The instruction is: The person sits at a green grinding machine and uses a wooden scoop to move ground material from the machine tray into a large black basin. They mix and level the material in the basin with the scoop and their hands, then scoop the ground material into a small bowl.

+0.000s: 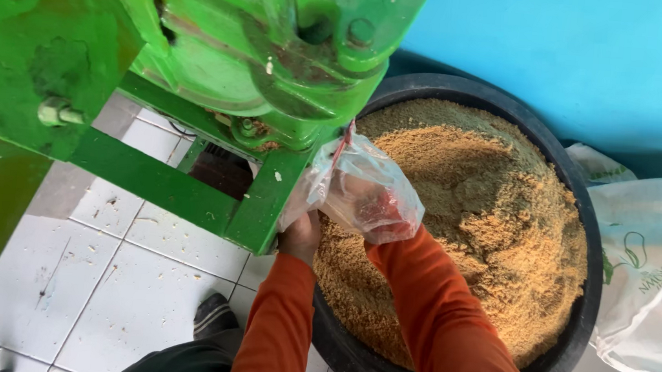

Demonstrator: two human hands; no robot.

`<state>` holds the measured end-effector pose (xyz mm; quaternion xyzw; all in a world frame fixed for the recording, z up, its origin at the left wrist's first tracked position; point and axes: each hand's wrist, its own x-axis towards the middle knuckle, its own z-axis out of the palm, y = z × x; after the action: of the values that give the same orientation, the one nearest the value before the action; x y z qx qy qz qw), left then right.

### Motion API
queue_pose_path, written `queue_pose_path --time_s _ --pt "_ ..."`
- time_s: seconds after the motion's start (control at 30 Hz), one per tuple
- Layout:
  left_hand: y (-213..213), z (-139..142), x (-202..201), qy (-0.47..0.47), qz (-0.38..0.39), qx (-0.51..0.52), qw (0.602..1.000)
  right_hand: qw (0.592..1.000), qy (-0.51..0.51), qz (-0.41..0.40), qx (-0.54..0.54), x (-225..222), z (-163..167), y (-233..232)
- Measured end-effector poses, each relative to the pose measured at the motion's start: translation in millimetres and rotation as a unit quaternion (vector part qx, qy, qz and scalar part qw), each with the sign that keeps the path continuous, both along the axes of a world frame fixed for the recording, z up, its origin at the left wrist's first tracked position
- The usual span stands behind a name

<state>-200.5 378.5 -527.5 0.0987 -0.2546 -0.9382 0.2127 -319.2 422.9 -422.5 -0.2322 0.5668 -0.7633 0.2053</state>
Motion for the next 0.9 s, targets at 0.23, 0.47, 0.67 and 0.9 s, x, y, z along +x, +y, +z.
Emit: queue_pose_path --time_s 0.23,0.47,0.67,0.9 --pt "3 -13 3 -0.001 -0.011 0.016 1.000 0.985 -0.070 0.042 0.151 45 -12 109" --pt "10 -35 -3 0.000 -0.003 0.037 0.999 0.992 -0.094 0.024 0.082 50 -25 109" --pt "9 -39 -1 -0.025 0.004 0.043 0.999 0.991 -0.109 0.019 0.069 60 -22 115" --pt "12 -30 -2 -0.048 0.008 0.062 0.997 0.991 -0.128 0.013 0.028 62 -27 104"
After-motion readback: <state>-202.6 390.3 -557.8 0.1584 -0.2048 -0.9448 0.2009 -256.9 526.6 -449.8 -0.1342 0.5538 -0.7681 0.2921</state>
